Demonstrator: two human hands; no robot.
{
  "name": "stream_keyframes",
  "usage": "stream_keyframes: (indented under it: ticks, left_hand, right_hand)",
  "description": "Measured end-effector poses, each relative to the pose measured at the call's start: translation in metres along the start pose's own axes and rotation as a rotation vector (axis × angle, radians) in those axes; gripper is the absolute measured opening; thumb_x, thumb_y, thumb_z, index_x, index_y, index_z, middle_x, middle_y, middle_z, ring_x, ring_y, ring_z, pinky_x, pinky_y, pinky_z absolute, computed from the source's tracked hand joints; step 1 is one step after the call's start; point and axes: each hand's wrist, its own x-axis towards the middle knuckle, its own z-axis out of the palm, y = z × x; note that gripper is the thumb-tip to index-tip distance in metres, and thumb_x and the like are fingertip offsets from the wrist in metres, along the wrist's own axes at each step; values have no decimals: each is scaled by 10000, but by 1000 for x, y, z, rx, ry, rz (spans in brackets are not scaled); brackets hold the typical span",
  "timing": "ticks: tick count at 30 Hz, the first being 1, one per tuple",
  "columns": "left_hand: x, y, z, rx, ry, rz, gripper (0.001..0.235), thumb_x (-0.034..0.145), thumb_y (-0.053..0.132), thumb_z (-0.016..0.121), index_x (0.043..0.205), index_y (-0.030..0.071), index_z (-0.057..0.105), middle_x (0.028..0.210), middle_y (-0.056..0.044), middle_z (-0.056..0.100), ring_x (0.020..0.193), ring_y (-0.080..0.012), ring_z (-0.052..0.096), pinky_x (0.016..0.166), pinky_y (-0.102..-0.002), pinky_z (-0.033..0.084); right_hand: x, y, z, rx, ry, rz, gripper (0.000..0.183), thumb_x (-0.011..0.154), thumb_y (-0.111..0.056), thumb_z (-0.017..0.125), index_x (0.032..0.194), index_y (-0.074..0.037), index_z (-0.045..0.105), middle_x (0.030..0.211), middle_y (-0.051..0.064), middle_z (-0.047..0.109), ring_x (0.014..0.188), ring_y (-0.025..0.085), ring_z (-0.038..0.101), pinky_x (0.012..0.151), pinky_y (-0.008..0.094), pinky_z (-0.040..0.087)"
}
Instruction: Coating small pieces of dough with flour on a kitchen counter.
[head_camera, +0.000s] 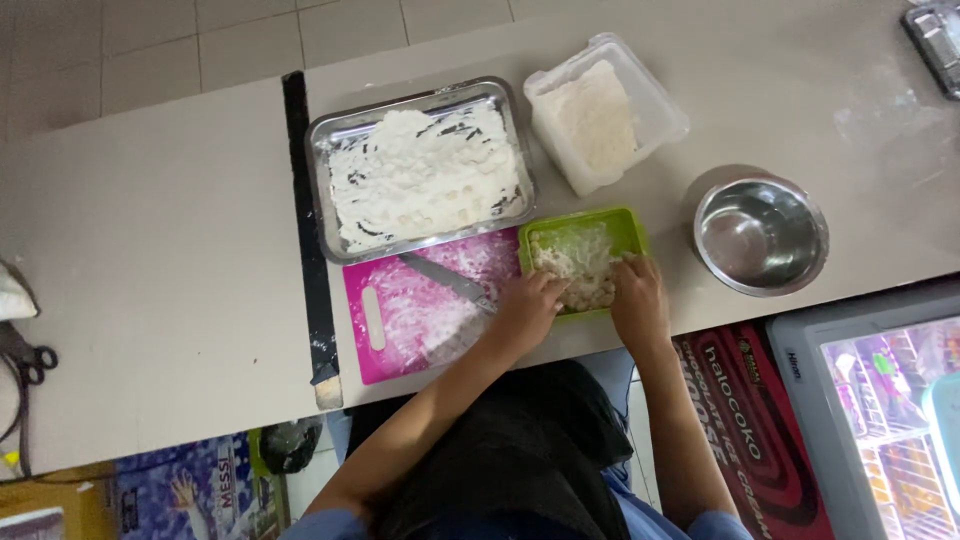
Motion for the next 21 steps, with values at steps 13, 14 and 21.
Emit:
stream_keyframes:
  ticks: [13, 14, 21]
  left_hand:
    - [39, -1, 36, 207, -72, 120, 408, 778, 150, 739, 1146, -20, 689, 1153, -145, 640, 1187, -311, 571, 987, -476, 406]
    - [37, -6, 43, 252, -72, 118, 364, 789, 164, 744, 1112, -1, 705, 1157, -128, 643, 1192, -297, 570, 996, -473, 405]
    - [39, -6, 46, 354, -132, 88, 221, 784, 231, 775, 917, 56, 753, 1186, -113, 645, 1198, -285, 561, 1009, -500, 393]
  right_hand:
    - [31, 22, 21, -369, -362, -59, 313, 855, -139, 691, 1137, -43, 594, 1134, 165, 657, 1120, 344, 628, 797, 449, 602]
    - [34, 20, 17, -367, -373, -55, 391, 792, -157, 717, 1145, -38, 598, 1125, 188, 650, 1134, 372, 614, 764, 450, 604]
    - [40, 45, 24, -418, -567, -83, 313, 813, -109, 714, 1104, -50, 613, 1170, 183, 638, 1151, 368, 622, 840, 464, 597]
